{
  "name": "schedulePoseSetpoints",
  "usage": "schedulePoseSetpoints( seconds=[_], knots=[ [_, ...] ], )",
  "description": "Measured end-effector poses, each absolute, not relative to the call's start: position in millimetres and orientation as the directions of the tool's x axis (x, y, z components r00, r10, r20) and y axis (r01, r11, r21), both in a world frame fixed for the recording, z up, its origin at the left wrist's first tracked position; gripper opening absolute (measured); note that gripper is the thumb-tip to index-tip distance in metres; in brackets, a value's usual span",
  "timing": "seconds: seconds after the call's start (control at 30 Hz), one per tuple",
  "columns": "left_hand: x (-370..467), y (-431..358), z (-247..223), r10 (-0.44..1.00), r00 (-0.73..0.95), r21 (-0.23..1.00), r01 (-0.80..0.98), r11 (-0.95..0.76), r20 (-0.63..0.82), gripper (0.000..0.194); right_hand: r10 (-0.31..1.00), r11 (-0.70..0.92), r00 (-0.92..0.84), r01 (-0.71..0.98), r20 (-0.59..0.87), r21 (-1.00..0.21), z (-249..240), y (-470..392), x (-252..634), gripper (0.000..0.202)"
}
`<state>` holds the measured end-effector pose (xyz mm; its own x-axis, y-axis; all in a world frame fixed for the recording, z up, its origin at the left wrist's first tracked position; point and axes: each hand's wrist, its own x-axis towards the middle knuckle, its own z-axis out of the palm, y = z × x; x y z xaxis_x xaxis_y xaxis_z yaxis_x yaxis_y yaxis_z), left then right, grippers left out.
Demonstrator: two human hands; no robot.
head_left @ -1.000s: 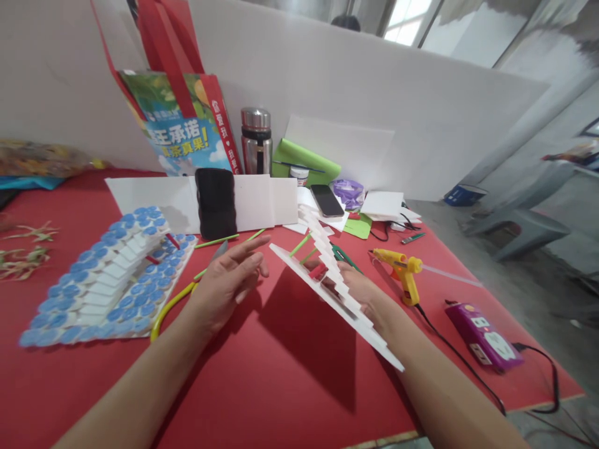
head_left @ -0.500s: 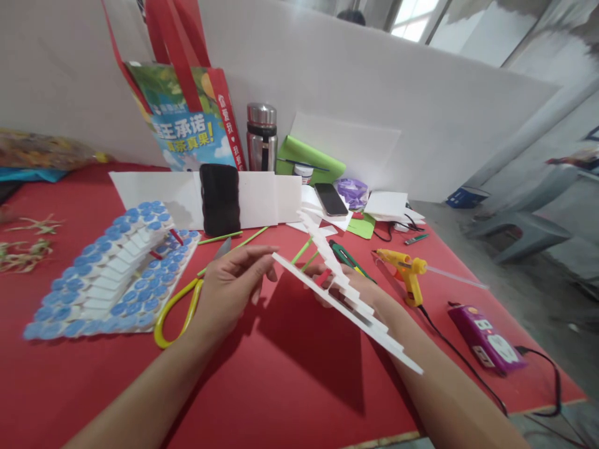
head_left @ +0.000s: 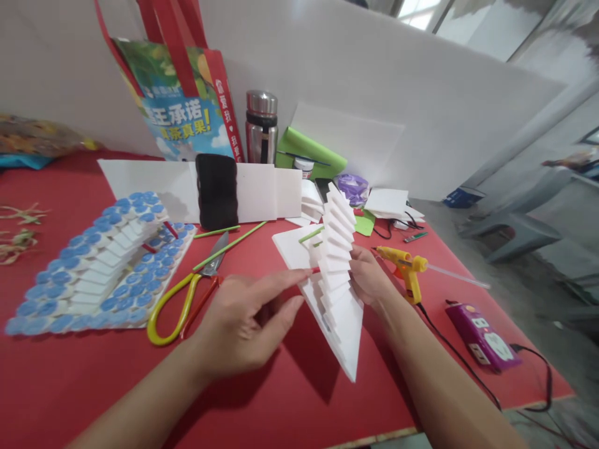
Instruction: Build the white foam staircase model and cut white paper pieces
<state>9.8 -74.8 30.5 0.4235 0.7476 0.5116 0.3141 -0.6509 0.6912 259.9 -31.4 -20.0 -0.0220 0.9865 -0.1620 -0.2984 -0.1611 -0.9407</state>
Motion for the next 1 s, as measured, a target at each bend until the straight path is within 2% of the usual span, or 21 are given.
schedulePoseSetpoints(
  seconds=[0.1, 0.23, 0.5, 1.0],
  knots=[
    [10.0, -73.6, 29.5, 0.674, 0.476, 0.582, 0.35, -0.734, 0.565, 0.034, 0.984, -0.174, -0.021, -0.273, -0.175, -0.946, -20.7, -32.3, 257.5, 0.024],
    [10.9, -74.9, 32.1, 0.653, 0.479, 0.528, 0.386, -0.757, 0.586, 0.023, 0.98, -0.196, -0.027, -0.277, -0.197, -0.941, -21.1, -33.4, 254.9, 0.025],
    [12.1, -75.8, 26.1, 0.691, 0.52, 0.547, 0.427, -0.72, 0.502, 0.026, 0.981, -0.194, -0.037, -0.267, -0.192, -0.944, -24.1, -32.9, 254.7, 0.028],
    [12.6, -75.6, 26.3, 0.655, 0.537, 0.558, 0.36, -0.748, 0.532, 0.02, 0.978, -0.208, -0.044, -0.27, -0.204, -0.94, -18.8, -33.7, 250.4, 0.026]
  ],
)
